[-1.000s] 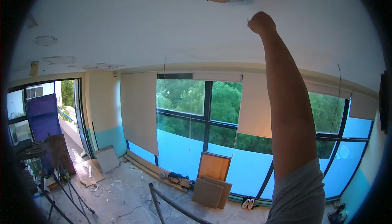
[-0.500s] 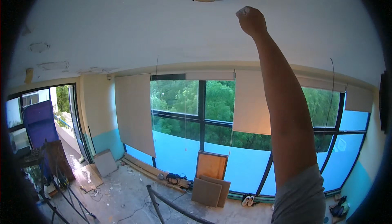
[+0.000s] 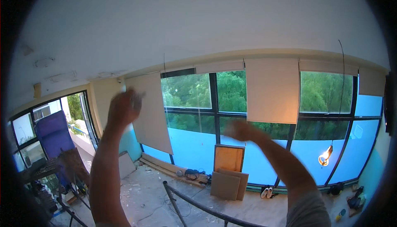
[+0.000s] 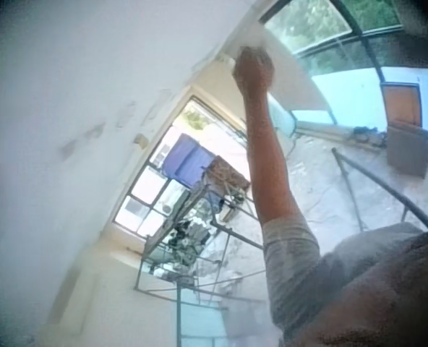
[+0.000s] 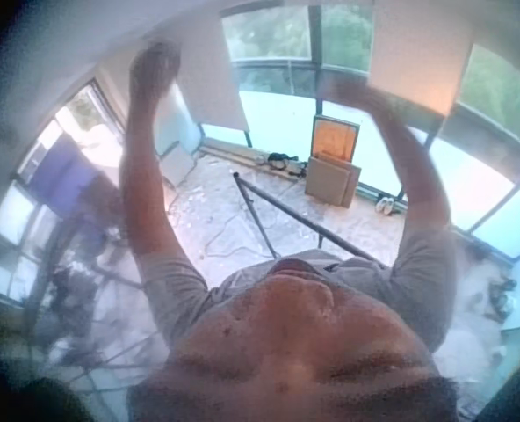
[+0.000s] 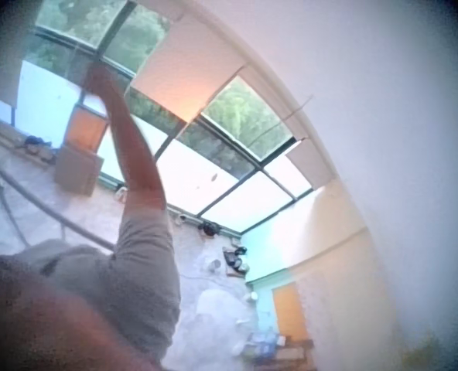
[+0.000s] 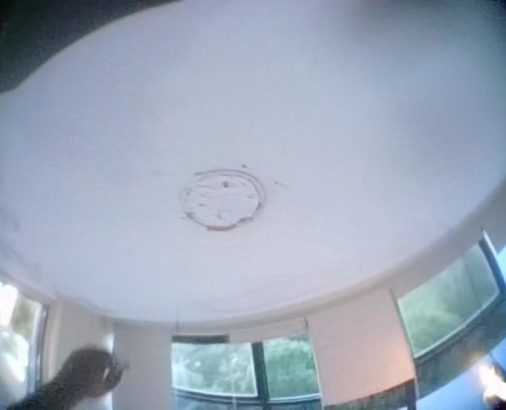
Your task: The person applies plaster to a hole in the ceiling using a putty knife while standing on a scaffold, repeatedly scooping material from the blade and smoothing it over the surface.
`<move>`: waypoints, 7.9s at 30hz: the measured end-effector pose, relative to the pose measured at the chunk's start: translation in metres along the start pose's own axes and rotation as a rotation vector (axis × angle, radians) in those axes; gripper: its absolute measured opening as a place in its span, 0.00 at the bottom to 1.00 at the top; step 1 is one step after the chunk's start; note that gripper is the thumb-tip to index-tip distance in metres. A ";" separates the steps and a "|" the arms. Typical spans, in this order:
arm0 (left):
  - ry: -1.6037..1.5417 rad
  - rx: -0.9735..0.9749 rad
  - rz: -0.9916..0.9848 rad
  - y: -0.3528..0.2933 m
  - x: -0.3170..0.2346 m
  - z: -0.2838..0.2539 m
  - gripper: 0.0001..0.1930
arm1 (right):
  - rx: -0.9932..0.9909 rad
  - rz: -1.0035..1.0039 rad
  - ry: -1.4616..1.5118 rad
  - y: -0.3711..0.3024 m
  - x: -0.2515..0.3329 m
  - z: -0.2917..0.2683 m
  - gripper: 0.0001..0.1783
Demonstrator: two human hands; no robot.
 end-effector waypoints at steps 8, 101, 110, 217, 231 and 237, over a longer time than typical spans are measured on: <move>0.167 -0.240 0.279 0.206 -0.096 -0.060 0.09 | 0.846 0.530 0.468 -0.358 0.111 0.398 0.20; 0.728 -0.146 0.081 0.324 -0.142 -0.001 0.12 | 0.936 0.895 0.492 -0.463 0.172 0.320 0.20; 0.348 -0.362 0.167 0.260 -0.129 0.008 0.10 | 0.904 0.910 0.428 -0.465 0.174 0.335 0.15; -0.122 -0.563 0.321 0.291 -0.156 -0.050 0.22 | 0.928 0.922 0.357 -0.462 0.176 0.332 0.20; -0.302 -0.432 0.236 0.295 -0.158 -0.066 0.22 | 0.940 0.935 0.381 -0.458 0.176 0.327 0.19; -0.366 -0.413 0.234 0.311 -0.138 -0.065 0.23 | 0.948 0.915 0.382 -0.454 0.175 0.325 0.20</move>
Point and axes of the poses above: each hand's wrist, its own y-axis towards the middle knuckle, its own z-axis out of the palm, x = y × z, the point moved 7 cm from there along y, towards the middle knuckle, and after that the axes turned 15 degrees about -y, right-handed, at the moved point
